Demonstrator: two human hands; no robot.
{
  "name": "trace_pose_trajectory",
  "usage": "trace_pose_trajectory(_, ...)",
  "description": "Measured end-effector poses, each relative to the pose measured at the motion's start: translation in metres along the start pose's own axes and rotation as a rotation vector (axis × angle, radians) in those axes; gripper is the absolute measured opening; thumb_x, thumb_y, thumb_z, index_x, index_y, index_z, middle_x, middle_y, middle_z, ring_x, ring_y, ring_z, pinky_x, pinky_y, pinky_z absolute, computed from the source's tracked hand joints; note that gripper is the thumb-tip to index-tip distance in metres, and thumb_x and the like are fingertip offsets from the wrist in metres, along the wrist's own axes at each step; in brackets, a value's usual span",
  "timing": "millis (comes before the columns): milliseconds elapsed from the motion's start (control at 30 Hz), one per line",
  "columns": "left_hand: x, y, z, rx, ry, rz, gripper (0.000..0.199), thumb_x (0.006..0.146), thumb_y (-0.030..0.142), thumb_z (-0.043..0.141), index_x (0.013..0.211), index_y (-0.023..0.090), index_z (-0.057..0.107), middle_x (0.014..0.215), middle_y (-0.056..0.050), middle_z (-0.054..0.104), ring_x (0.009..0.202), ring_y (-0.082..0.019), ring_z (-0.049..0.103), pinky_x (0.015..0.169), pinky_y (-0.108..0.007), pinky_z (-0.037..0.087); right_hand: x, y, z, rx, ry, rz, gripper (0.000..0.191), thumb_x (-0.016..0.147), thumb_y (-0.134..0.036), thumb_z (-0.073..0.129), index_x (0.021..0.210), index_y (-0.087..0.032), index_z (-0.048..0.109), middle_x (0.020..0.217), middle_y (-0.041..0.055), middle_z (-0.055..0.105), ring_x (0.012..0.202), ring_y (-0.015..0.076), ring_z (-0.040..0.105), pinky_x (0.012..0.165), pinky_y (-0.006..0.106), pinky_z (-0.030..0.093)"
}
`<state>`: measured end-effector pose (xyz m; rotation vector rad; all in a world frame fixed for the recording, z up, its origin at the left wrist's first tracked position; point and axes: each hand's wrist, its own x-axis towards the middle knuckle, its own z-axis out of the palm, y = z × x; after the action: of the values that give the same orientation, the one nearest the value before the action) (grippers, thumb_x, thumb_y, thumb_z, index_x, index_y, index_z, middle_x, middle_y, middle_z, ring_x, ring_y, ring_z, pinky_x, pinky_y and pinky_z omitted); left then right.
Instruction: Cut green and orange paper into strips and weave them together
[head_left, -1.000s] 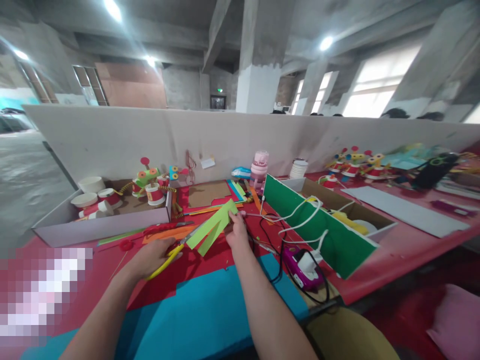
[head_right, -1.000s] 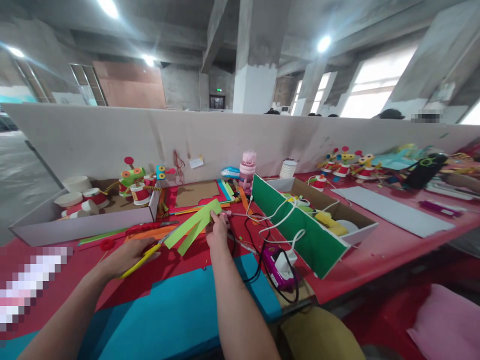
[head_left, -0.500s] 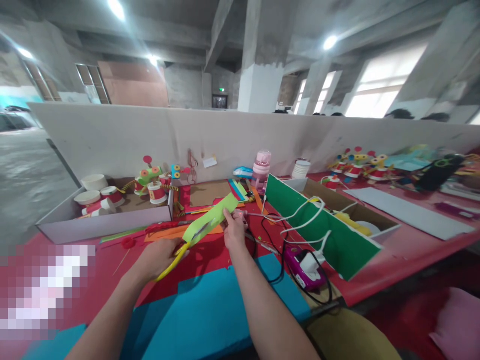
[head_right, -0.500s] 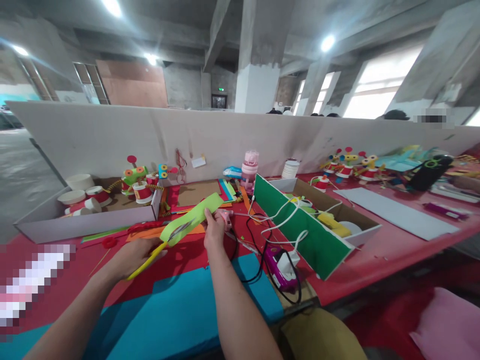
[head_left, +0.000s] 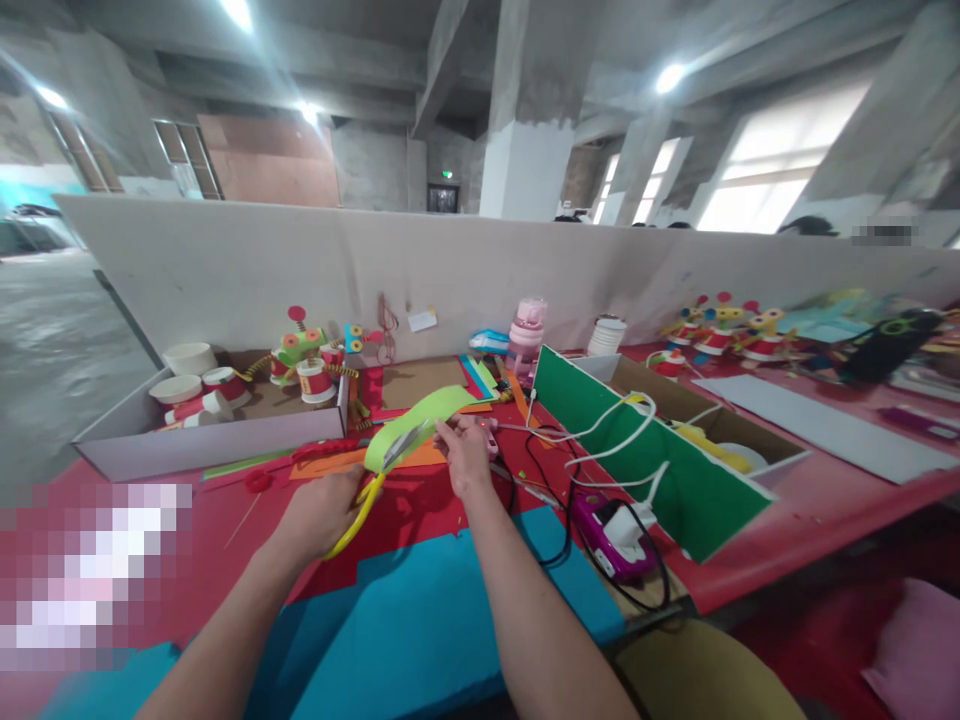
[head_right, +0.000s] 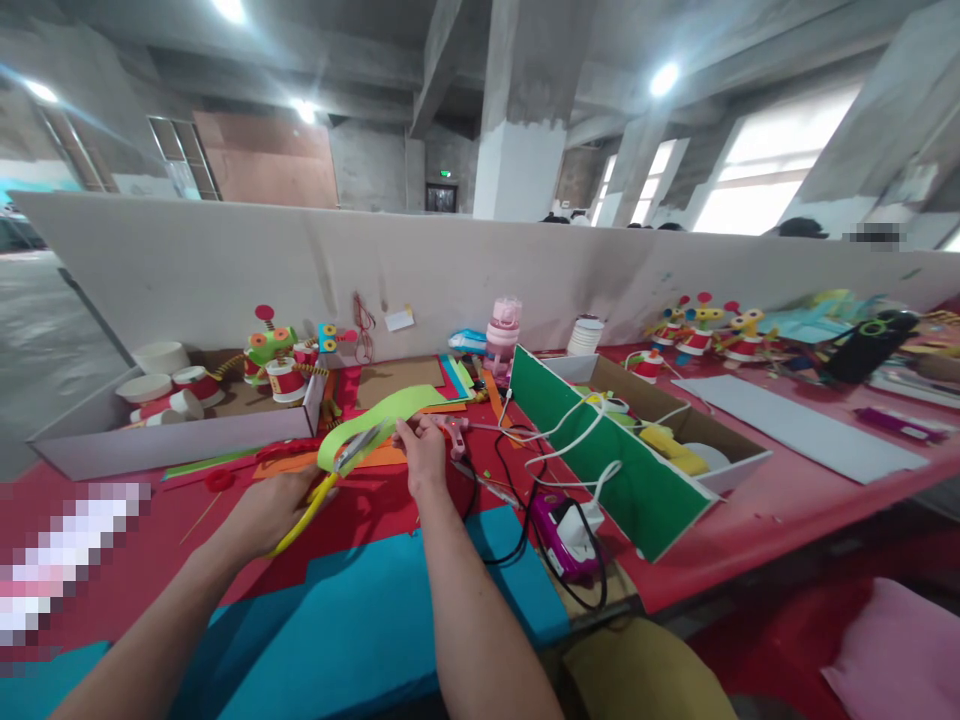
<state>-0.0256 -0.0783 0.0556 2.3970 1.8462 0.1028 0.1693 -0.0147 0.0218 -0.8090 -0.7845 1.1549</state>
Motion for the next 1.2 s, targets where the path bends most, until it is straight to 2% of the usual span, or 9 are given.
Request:
trace_pose_trajectory(233,0.0012,0.0004,0.0032,0.030,0.016,-0.007,0.033,0.089,0.040,0.036,0.103,0.017,0.055,0.092,-0.017,0.070,0.085,-0.032,0.067,0.062,-0.031,0.039,-0.0028,-0.0012,0.0004,-0.075,-0.132,-0.069,0.023,0.066,-0.035,0.072,0.069,-0.020,0.054,0.059,-0.0061,0.052,0.054,0.0079,0.051,0.054,0.019,0.045)
trace_pose_trajectory(400,0.0010,0.0000,0.0031,-0.002,0.033,-0.012,0.034,0.090,0.043,0.036,0.102,0.018,0.056,0.094,-0.016,0.070,0.087,-0.030,0.066,0.064,-0.030,0.040,-0.0043,-0.0042,0.0015,-0.100,-0.190,-0.061,0.022,0.065,-0.032,0.070,0.081,-0.020,0.059,0.067,-0.0042,0.058,0.057,0.0088,0.053,0.056,0.021,0.048)
trace_pose_trajectory(633,0.0012,-0.0005,0.0046,-0.076,0.062,-0.025,0.029,0.087,0.040,0.044,0.101,0.020,0.059,0.089,-0.014,0.070,0.084,-0.028,0.066,0.066,-0.029,0.040,-0.0054,-0.0042,0.0020,-0.071,-0.194,-0.049,0.026,0.066,-0.028,0.069,0.090,-0.022,0.061,0.068,-0.0048,0.059,0.056,0.0081,0.053,0.057,0.020,0.049)
trace_pose_trajectory(1200,0.0008,-0.0008,0.0029,0.023,0.044,0.000,0.029,0.085,0.032,0.044,0.106,0.018,0.059,0.090,-0.014,0.071,0.083,-0.028,0.067,0.063,-0.028,0.040,-0.0038,-0.0009,0.0002,-0.091,-0.203,-0.065,0.026,0.069,-0.030,0.069,0.092,-0.021,0.059,0.071,-0.0040,0.060,0.055,0.0074,0.053,0.056,0.020,0.049)
